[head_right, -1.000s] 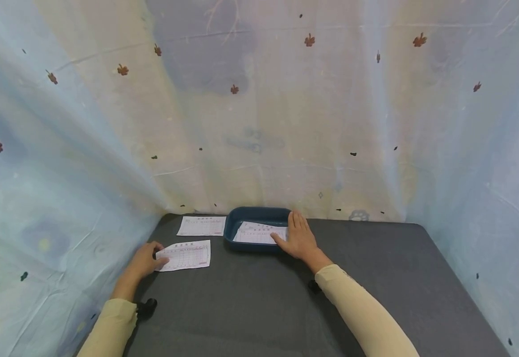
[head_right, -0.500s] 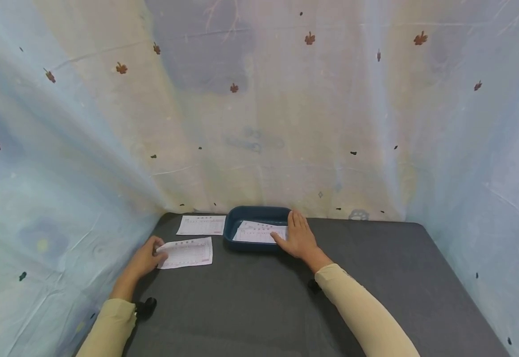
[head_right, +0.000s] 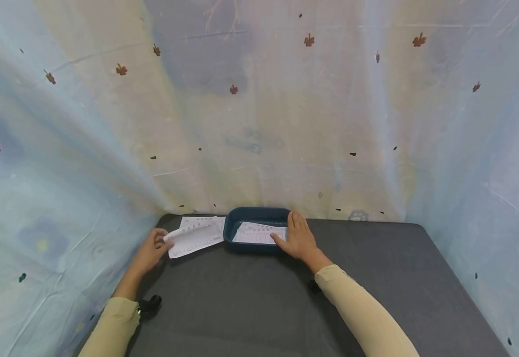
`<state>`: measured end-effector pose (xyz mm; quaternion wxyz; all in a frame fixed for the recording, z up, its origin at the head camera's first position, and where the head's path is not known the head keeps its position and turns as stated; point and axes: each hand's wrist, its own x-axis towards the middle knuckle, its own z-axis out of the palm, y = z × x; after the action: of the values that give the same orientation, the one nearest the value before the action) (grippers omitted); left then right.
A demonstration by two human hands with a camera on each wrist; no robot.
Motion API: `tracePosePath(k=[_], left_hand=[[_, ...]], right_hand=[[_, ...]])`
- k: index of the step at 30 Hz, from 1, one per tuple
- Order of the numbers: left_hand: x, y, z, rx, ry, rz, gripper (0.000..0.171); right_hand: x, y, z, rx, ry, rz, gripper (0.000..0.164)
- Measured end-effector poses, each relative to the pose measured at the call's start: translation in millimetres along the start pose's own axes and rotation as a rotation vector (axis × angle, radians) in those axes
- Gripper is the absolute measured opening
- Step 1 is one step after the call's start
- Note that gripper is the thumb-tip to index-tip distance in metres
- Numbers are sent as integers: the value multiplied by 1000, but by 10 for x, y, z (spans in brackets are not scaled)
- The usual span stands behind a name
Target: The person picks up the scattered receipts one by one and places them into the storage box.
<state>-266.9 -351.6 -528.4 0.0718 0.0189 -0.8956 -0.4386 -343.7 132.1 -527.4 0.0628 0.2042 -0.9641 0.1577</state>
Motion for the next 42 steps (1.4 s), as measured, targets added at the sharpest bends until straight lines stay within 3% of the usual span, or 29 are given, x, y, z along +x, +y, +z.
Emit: tracePosePath(k=[17,25,32,42], left_hand=[[45,218,11,-159,189,-1,38],[93,325,8,-287,334,-2,40],[117,478,73,-290,324,42,37],[206,660,296,-279,303,68,32]], right_hand=[[0,-5,14,-9,-4,14,106],[6,-11,5,-7,-8,11,105],[1,-2,-3,-7,-12,17,106],[17,20,21,0,-19,11,106]])
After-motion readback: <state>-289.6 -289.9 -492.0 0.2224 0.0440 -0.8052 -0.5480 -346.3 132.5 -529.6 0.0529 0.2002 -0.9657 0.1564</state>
